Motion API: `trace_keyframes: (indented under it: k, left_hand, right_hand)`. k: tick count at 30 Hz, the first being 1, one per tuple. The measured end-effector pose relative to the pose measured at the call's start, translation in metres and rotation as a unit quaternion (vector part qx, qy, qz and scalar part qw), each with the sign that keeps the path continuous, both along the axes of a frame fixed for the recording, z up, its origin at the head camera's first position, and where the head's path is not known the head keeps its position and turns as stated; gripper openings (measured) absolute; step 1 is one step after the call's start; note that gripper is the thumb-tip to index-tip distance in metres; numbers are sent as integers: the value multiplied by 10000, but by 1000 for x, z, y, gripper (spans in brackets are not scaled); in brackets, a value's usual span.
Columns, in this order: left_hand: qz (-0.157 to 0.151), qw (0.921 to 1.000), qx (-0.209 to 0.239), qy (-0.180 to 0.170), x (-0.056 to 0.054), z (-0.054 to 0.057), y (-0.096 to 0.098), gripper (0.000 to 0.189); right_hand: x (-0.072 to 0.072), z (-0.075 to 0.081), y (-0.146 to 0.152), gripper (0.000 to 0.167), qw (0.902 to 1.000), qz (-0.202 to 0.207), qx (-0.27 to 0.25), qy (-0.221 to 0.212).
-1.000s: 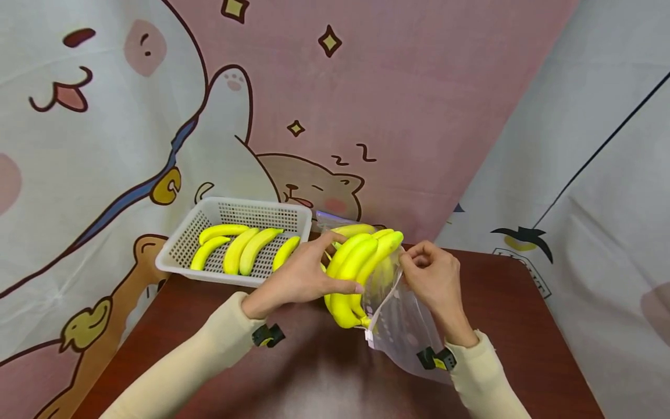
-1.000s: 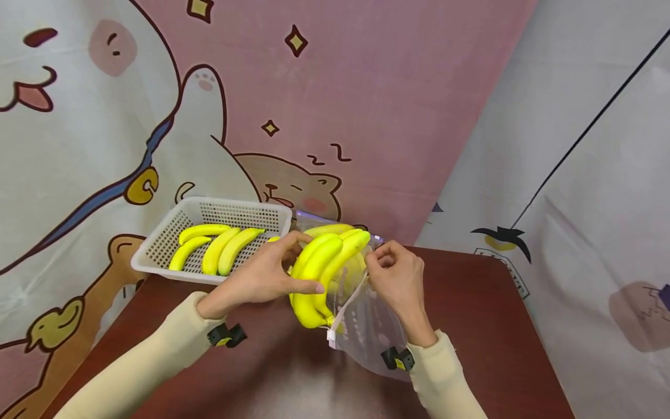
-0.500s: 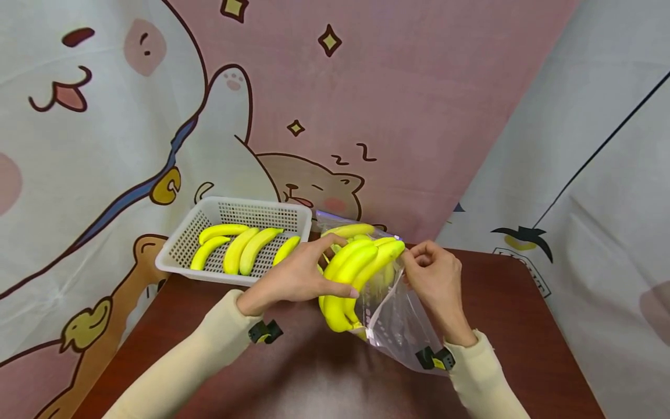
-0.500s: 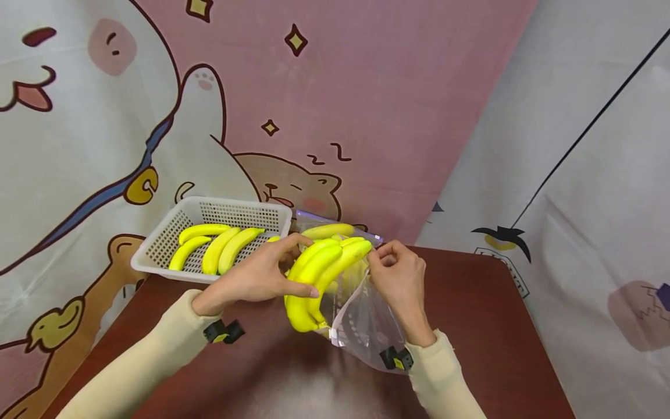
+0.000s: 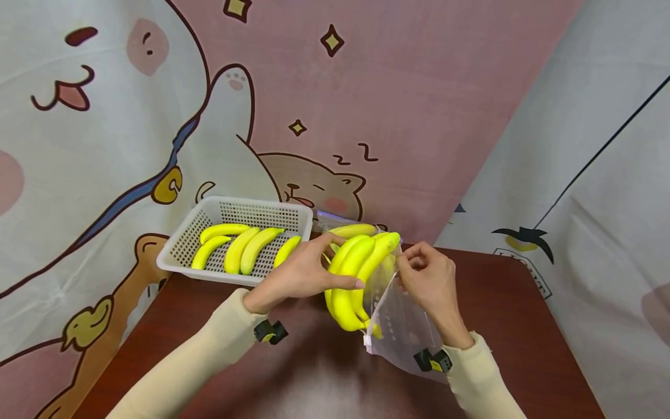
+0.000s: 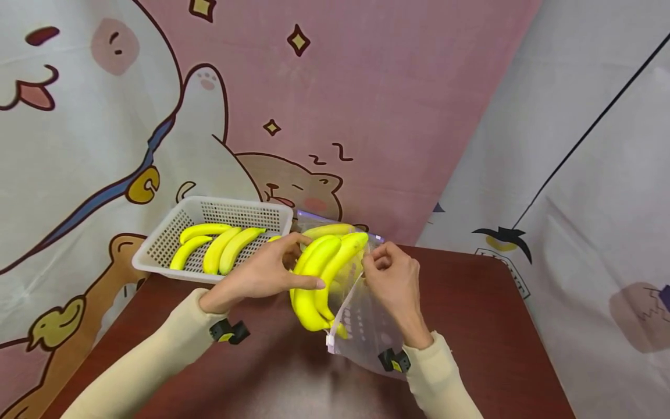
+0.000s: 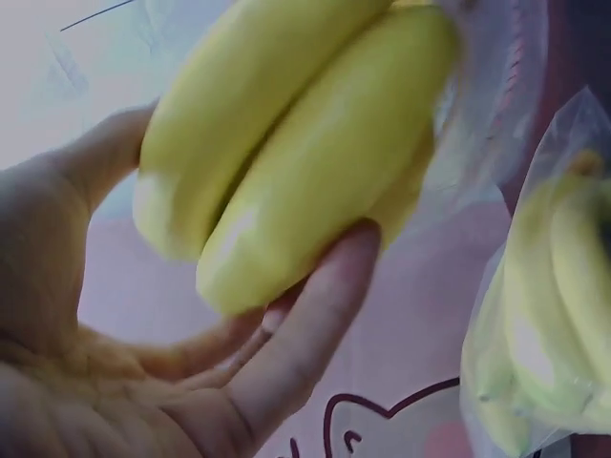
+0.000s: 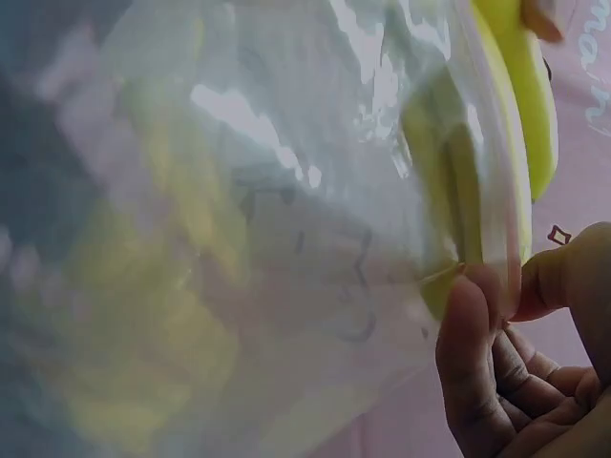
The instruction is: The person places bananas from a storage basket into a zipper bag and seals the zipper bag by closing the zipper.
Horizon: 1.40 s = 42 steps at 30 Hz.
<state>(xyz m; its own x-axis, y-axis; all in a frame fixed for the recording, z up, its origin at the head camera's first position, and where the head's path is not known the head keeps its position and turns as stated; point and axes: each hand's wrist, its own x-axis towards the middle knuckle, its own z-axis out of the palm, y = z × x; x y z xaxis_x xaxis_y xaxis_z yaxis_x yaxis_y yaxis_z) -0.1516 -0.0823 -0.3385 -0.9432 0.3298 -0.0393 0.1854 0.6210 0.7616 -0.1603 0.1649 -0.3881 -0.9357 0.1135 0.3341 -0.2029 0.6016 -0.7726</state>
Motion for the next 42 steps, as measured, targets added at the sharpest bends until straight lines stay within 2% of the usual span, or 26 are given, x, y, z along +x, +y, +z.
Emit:
trace_keyframes:
  k: [3,6,10,16,20,23,27,31,34,37,42]
  left_hand:
    - [275,9994,206,-83,0,-5,5,87]
    - [421,9983,401,-83,0,-10,9,87]
    - [274,9987,412,-107,1,-14,11,90]
    - [-144,9998,112,-102,2,-13,9,91]
    - [-245,9996,-65,-112,1,-12,7,89]
    - [-240,9994,-160,-185,0,-13,10,91]
    - [-175,9993,-215,-259,-2,-16,17,94]
    - [20,9997,-47,-245,-3,-20,23,95]
    - [196,9995,181,-196,-4,-23,29,95]
    - [323,9992,206,-67,-4,-26,34,94]
    - [160,9996,205,75,-5,-30,36,81]
  right_hand:
    - [1,-2,-3,7,9993,314,-194,-92]
    - [2,-4,-5,8,9973,554,-390,-282]
    - [0,-5,-6,9,9963,488,-550,-443]
    - [-1,-6,-4,12,9989,-78,-253,-390]
    - [-1,-6,-3,10,9995,-96,-156,-259]
    - [2,-6,-5,7,9997,167,-154,-41]
    - [5,-4,-8,9,9962,831,-215,167]
    - [6,-1,-13,11,9897,1389,-355,-30]
    - [7,1,-14,12,9840,1676,-543,-252]
    - [7,3,-14,13,9785,1911,-676,-370]
    - [3,5,-10,14,9747,2098,-673,-366]
